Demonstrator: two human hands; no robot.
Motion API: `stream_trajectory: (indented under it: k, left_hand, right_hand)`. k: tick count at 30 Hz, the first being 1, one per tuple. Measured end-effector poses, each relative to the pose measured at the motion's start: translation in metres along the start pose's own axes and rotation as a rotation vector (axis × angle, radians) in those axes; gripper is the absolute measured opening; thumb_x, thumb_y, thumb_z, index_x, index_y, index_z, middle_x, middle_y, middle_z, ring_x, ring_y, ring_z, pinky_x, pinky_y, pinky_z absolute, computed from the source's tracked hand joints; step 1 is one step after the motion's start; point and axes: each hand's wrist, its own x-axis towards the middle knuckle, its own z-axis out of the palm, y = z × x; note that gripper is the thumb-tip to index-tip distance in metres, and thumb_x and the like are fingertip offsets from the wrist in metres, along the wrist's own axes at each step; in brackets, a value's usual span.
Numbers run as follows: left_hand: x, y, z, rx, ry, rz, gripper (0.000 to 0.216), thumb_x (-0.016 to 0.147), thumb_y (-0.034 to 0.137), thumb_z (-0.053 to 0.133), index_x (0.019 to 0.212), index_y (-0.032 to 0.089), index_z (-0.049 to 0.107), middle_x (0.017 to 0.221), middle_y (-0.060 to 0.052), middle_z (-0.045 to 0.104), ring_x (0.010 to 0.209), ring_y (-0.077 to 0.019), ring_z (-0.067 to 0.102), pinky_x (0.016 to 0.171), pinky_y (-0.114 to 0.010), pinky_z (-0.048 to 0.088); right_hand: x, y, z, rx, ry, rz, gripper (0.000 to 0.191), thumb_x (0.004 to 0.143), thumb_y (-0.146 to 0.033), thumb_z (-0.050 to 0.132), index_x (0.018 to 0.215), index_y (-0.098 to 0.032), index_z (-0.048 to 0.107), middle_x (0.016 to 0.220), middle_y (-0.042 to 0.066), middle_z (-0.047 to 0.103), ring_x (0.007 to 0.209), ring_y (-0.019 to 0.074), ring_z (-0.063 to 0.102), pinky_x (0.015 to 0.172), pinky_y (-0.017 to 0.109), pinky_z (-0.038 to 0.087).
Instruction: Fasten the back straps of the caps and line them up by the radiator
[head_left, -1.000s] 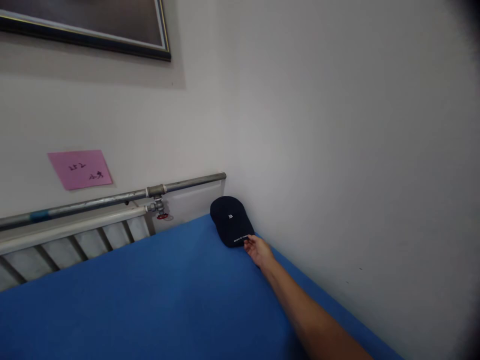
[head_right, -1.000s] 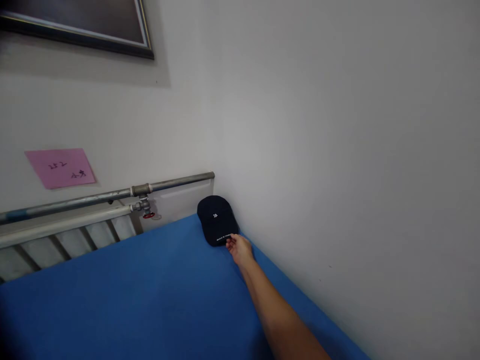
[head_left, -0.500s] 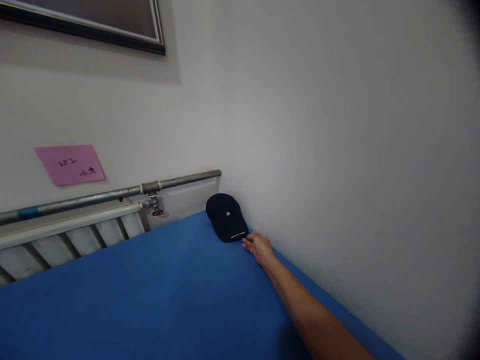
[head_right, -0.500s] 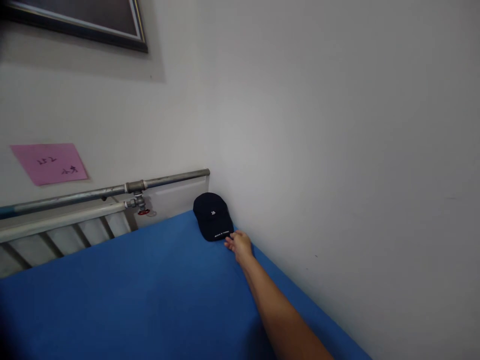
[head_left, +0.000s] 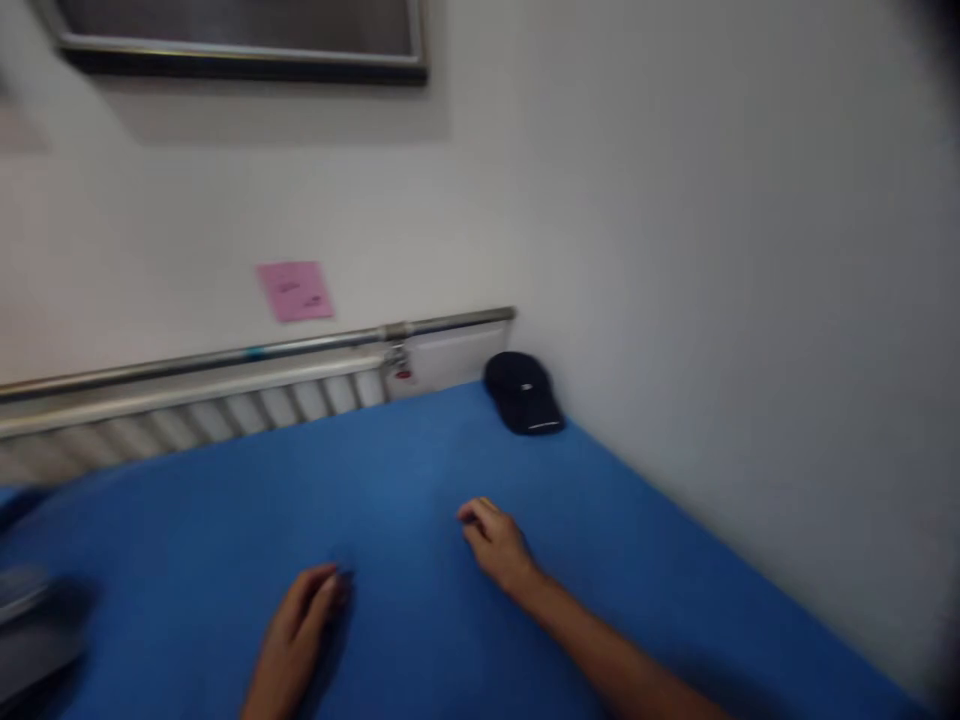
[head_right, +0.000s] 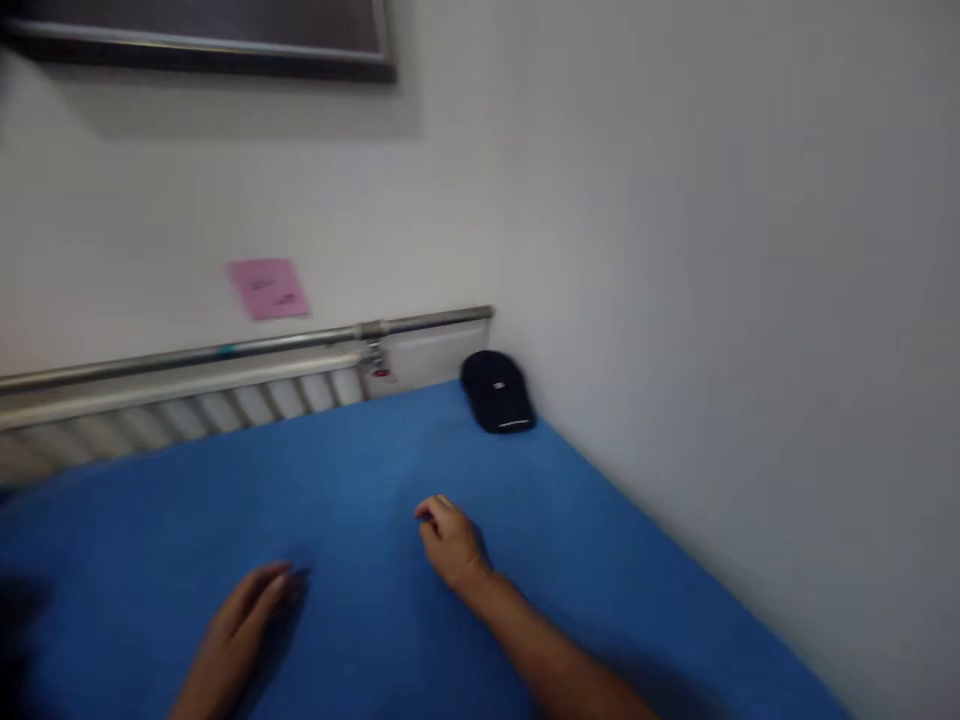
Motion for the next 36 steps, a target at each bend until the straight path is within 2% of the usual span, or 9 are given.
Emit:
stream_trajectory:
  k: [3, 6, 12, 16, 23, 29, 31, 34, 36]
  left_hand:
    - [-0.001, 0.012, -0.006, 0.164, 0.181, 0.123, 0.012, 0.07, 0.006, 0.072, 0.08, 0.012, 0.07, 0.069, -0.007, 0.07, 0.058, -0.0127, 0.064, 0.054, -0.015, 0.049]
    - [0.003, 0.023, -0.037, 0.154, 0.407, 0.213, 0.009, 0.075, 0.014, 0.07, 0.083, 0.013, 0.067, 0.073, -0.007, 0.068, 0.062, -0.0143, 0.065, 0.051, -0.018, 0.048]
    - [-0.011, 0.059, -0.125, -0.012, 0.834, 0.368, 0.011, 0.082, 0.02, 0.06, 0.091, 0.016, 0.055, 0.085, -0.004, 0.061, 0.066, -0.0116, 0.063, 0.053, -0.02, 0.051]
    - [-0.009, 0.083, -0.158, -0.112, 0.962, 0.411, 0.009, 0.084, 0.022, 0.058, 0.085, 0.017, 0.052, 0.085, -0.003, 0.058, 0.071, -0.0123, 0.064, 0.055, -0.02, 0.052]
    - [0.015, 0.099, -0.16, -0.145, 0.931, 0.363, 0.013, 0.085, 0.029, 0.056, 0.082, 0.018, 0.049, 0.075, -0.001, 0.057, 0.063, -0.0157, 0.066, 0.057, -0.031, 0.056]
    - [0.023, 0.106, -0.139, 0.06, 0.916, 0.429, 0.013, 0.089, 0.024, 0.045, 0.078, 0.018, 0.046, 0.067, 0.002, 0.056, 0.054, -0.0119, 0.064, 0.047, -0.02, 0.048]
    - [0.018, 0.096, -0.118, 0.175, 0.795, 0.445, 0.016, 0.087, 0.029, 0.051, 0.078, 0.016, 0.052, 0.066, 0.001, 0.06, 0.053, -0.0133, 0.064, 0.049, -0.022, 0.049]
    - [0.008, 0.069, -0.08, 0.344, 0.507, 0.421, 0.021, 0.079, 0.034, 0.065, 0.087, 0.014, 0.065, 0.068, -0.004, 0.068, 0.052, -0.0165, 0.064, 0.053, -0.027, 0.053]
    - [0.002, 0.048, -0.061, 0.568, 0.242, 0.505, 0.027, 0.081, 0.035, 0.061, 0.1, 0.017, 0.068, 0.086, -0.008, 0.073, 0.071, -0.0205, 0.07, 0.068, -0.033, 0.057]
  right_hand:
    - [-0.024, -0.001, 0.03, -0.229, -0.266, -0.119, 0.017, 0.064, -0.012, 0.06, 0.066, -0.026, 0.068, 0.074, 0.001, 0.063, 0.07, 0.0165, 0.054, 0.071, 0.029, 0.038]
    - [-0.028, 0.004, 0.044, -0.389, -0.409, -0.204, 0.012, 0.07, -0.021, 0.056, 0.069, -0.025, 0.067, 0.076, 0.004, 0.065, 0.069, 0.019, 0.057, 0.069, 0.032, 0.042]
    - [-0.03, 0.0, 0.051, -0.594, -0.413, -0.27, 0.018, 0.074, -0.034, 0.049, 0.075, -0.025, 0.065, 0.079, 0.005, 0.069, 0.073, 0.0224, 0.065, 0.068, 0.034, 0.051]
    - [-0.031, -0.003, 0.052, -0.656, -0.404, -0.3, 0.022, 0.076, -0.037, 0.046, 0.074, -0.024, 0.064, 0.081, 0.006, 0.07, 0.073, 0.0225, 0.067, 0.067, 0.033, 0.053]
    - [-0.032, -0.006, 0.052, -0.68, -0.411, -0.329, 0.022, 0.077, -0.035, 0.046, 0.076, -0.024, 0.065, 0.079, 0.006, 0.07, 0.073, 0.0222, 0.067, 0.068, 0.033, 0.054]
    - [-0.034, -0.004, 0.053, -0.621, -0.421, -0.314, 0.018, 0.076, -0.031, 0.047, 0.074, -0.024, 0.063, 0.078, 0.005, 0.068, 0.071, 0.0205, 0.065, 0.069, 0.033, 0.053]
    - [-0.033, -0.002, 0.054, -0.557, -0.398, -0.272, 0.015, 0.074, -0.029, 0.049, 0.072, -0.023, 0.063, 0.077, 0.004, 0.067, 0.072, 0.0197, 0.064, 0.071, 0.032, 0.052]
    - [-0.029, -0.001, 0.052, -0.384, -0.322, -0.05, 0.013, 0.073, -0.028, 0.052, 0.077, -0.022, 0.063, 0.069, 0.002, 0.063, 0.063, 0.017, 0.06, 0.063, 0.029, 0.049]
    - [-0.025, -0.003, 0.049, -0.183, -0.232, 0.144, 0.014, 0.073, -0.028, 0.056, 0.084, -0.021, 0.061, 0.064, 0.0, 0.061, 0.053, 0.0139, 0.054, 0.052, 0.026, 0.044]
